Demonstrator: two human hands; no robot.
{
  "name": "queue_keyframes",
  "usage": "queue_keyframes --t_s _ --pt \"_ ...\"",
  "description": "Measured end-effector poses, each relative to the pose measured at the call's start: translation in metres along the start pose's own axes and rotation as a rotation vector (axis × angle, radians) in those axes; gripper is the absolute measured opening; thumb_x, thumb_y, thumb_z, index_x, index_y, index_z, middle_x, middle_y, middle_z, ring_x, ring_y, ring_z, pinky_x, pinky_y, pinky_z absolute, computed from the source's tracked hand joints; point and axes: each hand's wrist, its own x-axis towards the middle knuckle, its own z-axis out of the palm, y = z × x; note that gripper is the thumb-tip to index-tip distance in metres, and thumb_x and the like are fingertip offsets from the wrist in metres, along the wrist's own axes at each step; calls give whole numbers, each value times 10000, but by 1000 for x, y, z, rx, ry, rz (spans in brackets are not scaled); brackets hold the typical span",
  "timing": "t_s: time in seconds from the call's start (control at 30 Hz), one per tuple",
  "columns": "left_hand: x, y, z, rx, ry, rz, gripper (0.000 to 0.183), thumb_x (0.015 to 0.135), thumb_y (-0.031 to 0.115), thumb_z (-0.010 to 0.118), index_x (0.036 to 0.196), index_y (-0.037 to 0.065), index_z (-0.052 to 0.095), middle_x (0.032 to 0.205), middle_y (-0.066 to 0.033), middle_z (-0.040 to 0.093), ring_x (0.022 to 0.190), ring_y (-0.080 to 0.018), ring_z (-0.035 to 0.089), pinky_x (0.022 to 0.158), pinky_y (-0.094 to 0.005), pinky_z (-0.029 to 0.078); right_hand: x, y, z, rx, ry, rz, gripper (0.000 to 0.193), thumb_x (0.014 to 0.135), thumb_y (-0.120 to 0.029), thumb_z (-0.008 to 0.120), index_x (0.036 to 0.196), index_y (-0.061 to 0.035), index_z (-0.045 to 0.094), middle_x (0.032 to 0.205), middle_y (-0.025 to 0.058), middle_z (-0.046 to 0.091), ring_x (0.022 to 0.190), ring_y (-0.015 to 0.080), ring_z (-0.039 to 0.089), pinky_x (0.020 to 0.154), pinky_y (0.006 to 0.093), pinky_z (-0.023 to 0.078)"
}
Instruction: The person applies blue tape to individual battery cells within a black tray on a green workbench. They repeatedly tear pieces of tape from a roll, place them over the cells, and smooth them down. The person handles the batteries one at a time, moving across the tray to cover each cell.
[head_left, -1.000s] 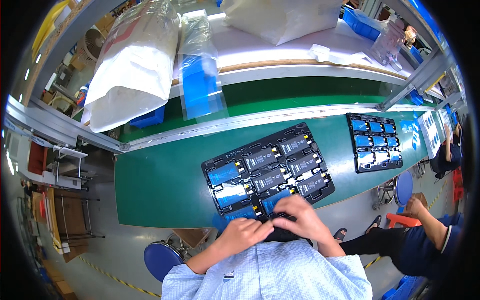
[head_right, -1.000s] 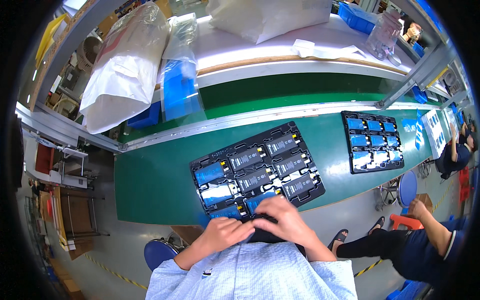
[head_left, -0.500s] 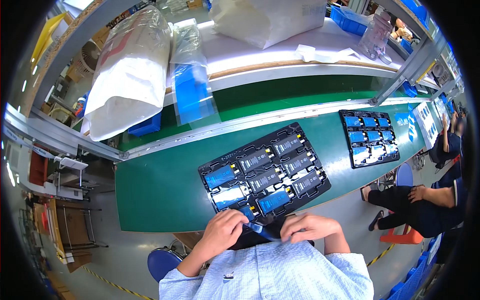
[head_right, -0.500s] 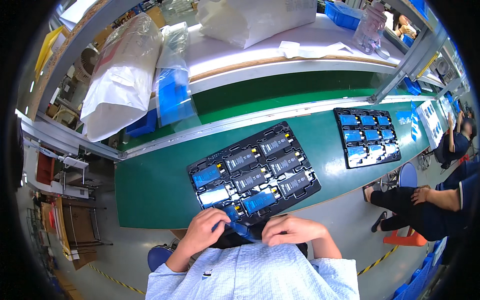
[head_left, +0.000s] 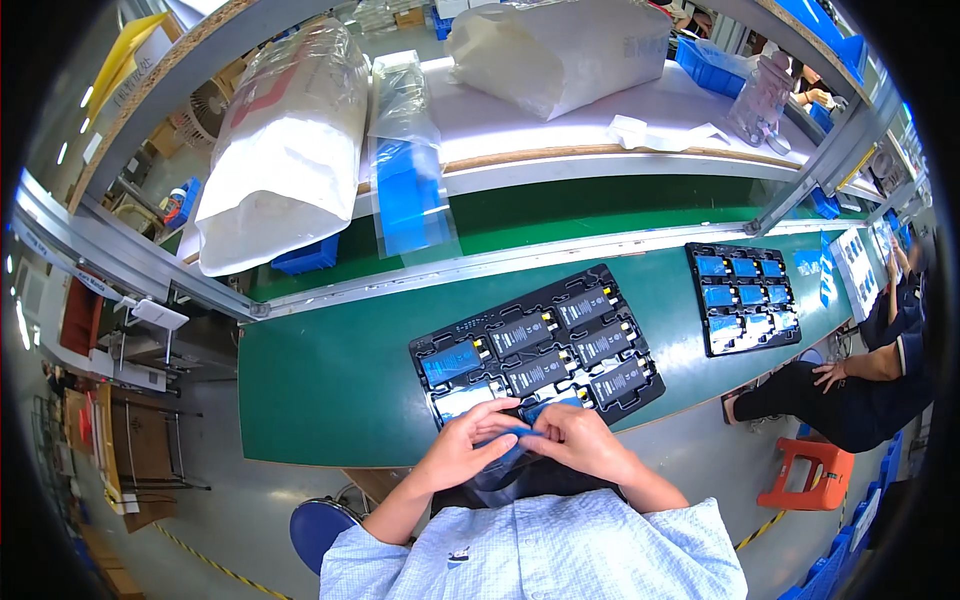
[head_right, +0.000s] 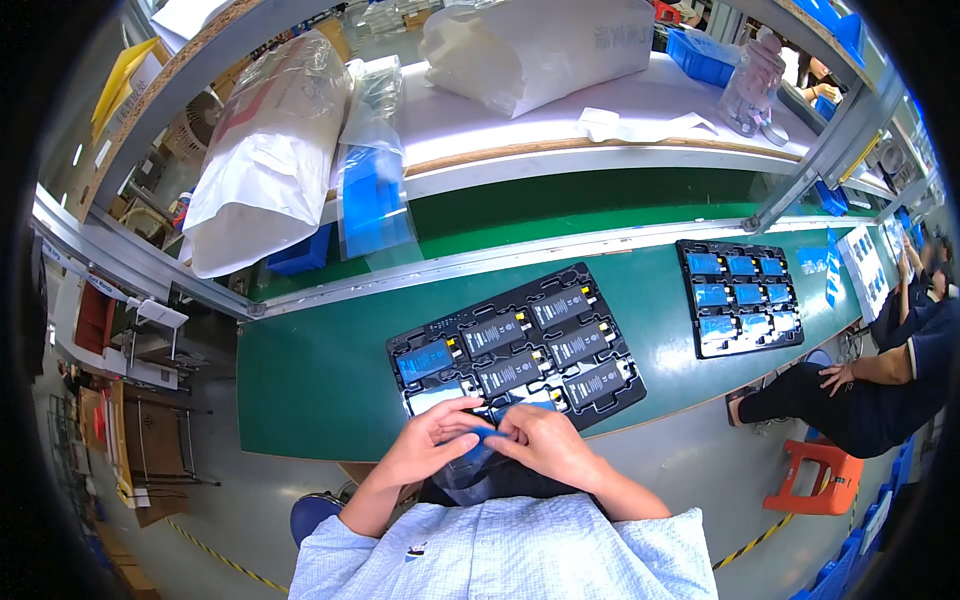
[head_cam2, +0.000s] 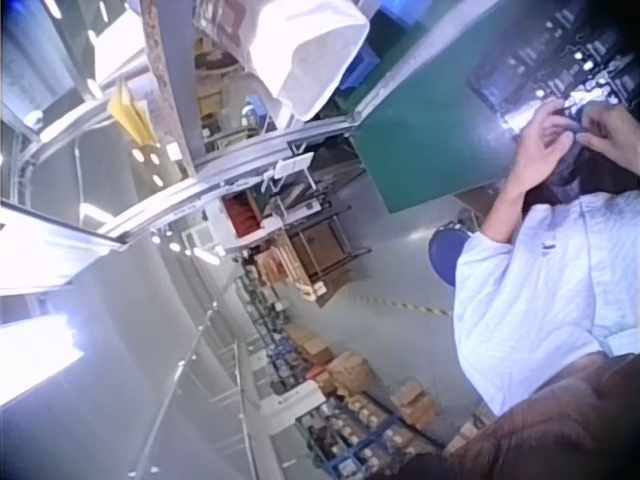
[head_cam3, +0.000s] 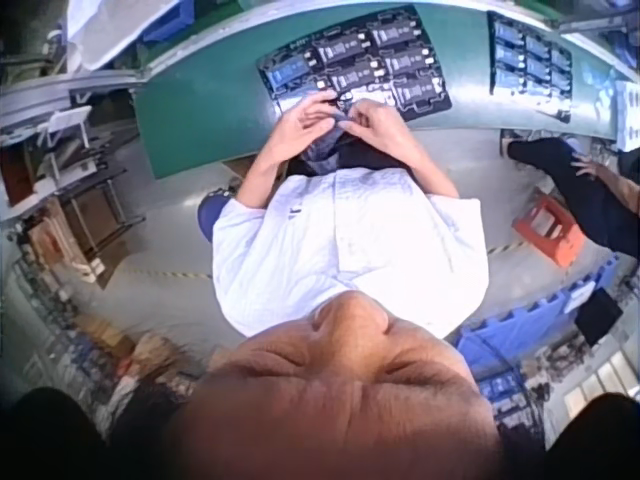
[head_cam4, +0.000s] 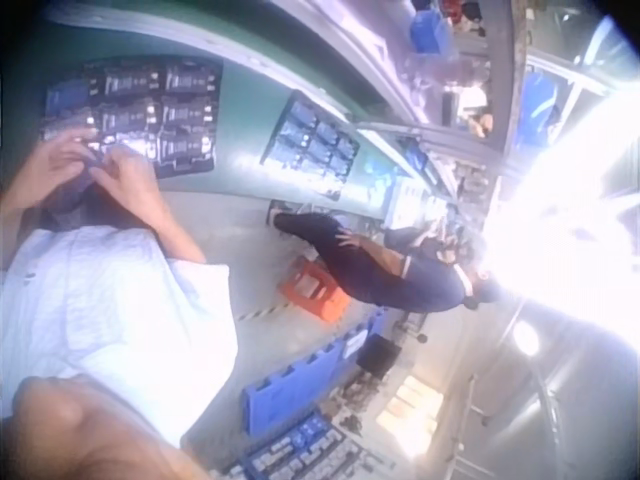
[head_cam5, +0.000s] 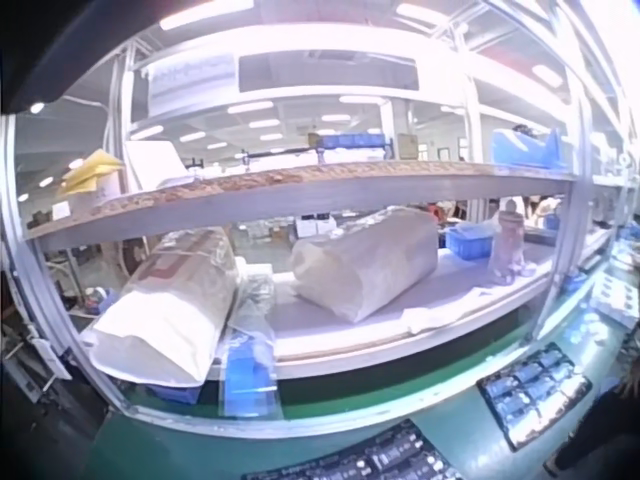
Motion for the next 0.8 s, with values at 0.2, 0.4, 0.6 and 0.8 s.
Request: queue_keyframes --t_s 0.2,0.4,0.6,0.8 --pt "-3 6 7 389 95 -18 366 889 79 660 1237 49 553 920 -76 704 840 -135 669 743 -281 522 -1 8 4 247 -74 -10 233 865 -197 717 983 -1 676 800 71 622 644 130 588 575 278 476" --pt "-10 8 -3 424 288 20 190 906 127 659 1069 31 640 871 -74 707 781 -131 677 668 -264 512 3 8 -24 228 63 56 159 862 -151 711 912 -1 699 761 54 667 657 99 600 600 250 479" --pt "-26 8 -39 557 396 38 150 900 163 655 903 20 701 796 -93 706 700 -178 687 626 -306 521 13 39 -77 457 361 328 150 909 -183 670 839 -50 665 692 -26 611 604 34 545 525 185 419" --pt "-13 -10 -30 787 122 166 168 869 194 679 932 40 704 831 -95 704 721 -244 679 640 -336 529 42 41 -61 346 159 379 216 913 -221 674 907 -5 675 637 -36 602 549 23 514 477 195 373"
